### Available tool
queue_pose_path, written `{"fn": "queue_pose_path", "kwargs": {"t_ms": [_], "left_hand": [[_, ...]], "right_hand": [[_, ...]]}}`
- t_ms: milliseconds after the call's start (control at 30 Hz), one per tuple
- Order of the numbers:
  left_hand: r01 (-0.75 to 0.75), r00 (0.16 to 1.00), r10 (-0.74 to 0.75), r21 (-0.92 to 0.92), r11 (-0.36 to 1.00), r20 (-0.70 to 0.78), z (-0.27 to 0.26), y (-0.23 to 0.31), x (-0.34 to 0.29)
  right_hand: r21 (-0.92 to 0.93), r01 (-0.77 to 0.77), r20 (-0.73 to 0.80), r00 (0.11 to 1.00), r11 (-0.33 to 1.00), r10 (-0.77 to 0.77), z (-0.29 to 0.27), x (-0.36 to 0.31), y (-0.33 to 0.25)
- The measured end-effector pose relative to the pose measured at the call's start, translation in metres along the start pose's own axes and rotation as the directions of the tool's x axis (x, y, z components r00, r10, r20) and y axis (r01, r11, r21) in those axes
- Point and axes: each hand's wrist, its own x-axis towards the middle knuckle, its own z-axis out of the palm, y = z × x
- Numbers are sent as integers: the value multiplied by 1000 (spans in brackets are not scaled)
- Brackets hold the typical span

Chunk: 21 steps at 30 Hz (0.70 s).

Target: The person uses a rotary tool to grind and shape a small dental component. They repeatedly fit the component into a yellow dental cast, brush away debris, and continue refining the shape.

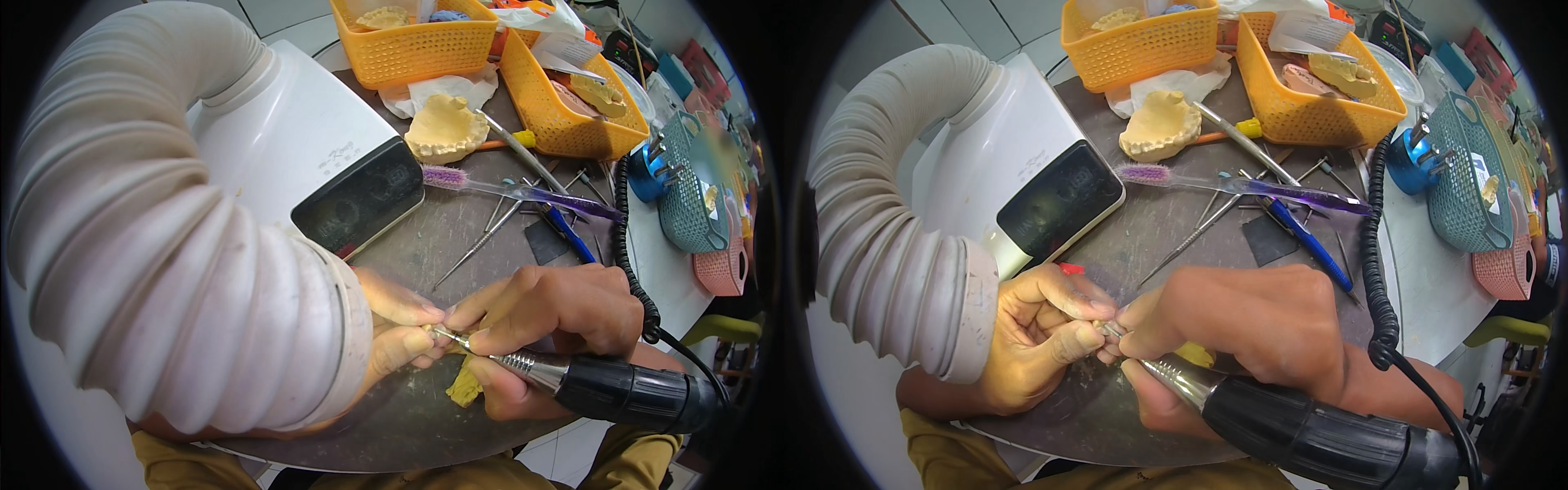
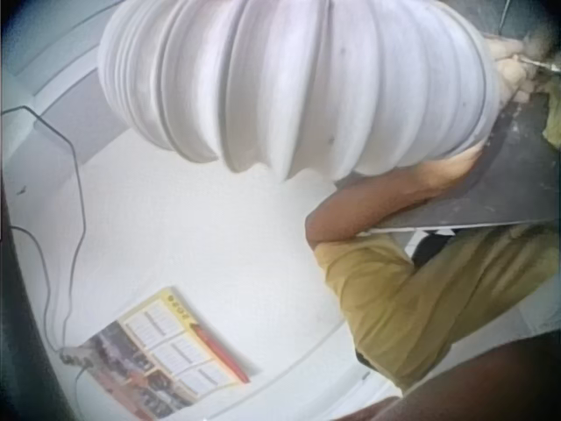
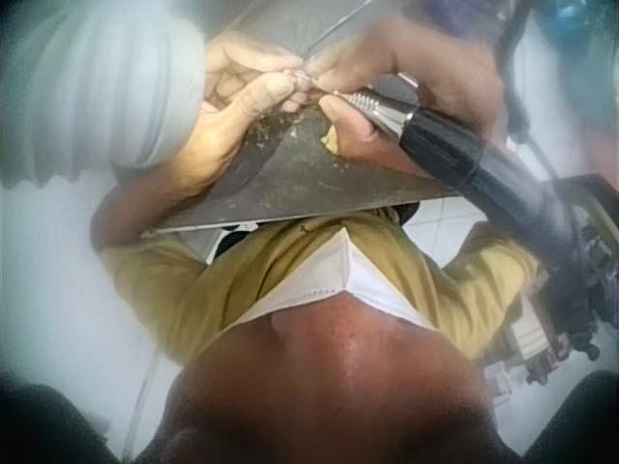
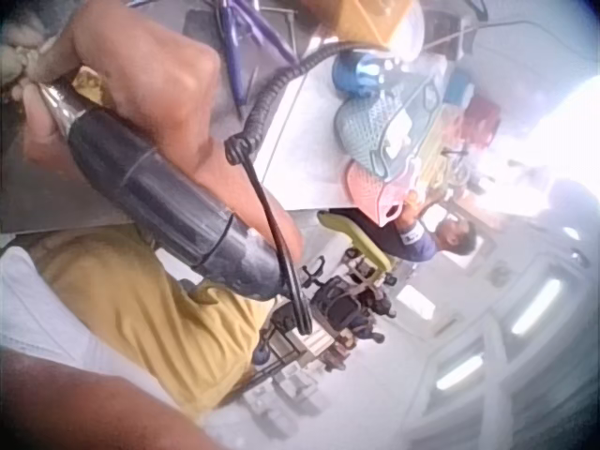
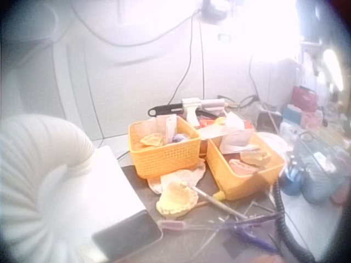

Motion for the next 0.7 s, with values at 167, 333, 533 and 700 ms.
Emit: {"fn": "queue_pose_path", "kwargs": {"t_ms": [167, 333, 533, 700], "left_hand": [[82, 996, -84, -60, 995, -37, 4, 2, -2], [120, 990, -127, -105, 987, -54, 7, 7, -2], [67, 991, -97, -294, 954, -91, 13, 11, 1], [153, 975, -186, -245, 957, -119, 17, 20, 0]], "right_hand": [[-18, 33, -17, 999, 999, -33, 2, 0, 0], [-5, 2, -18, 1000, 1000, -2, 2, -1, -2], [-33, -27, 19, 999, 999, 27, -2, -1, -5], [5, 35, -25, 999, 999, -35, 3, -2, 1]]}}
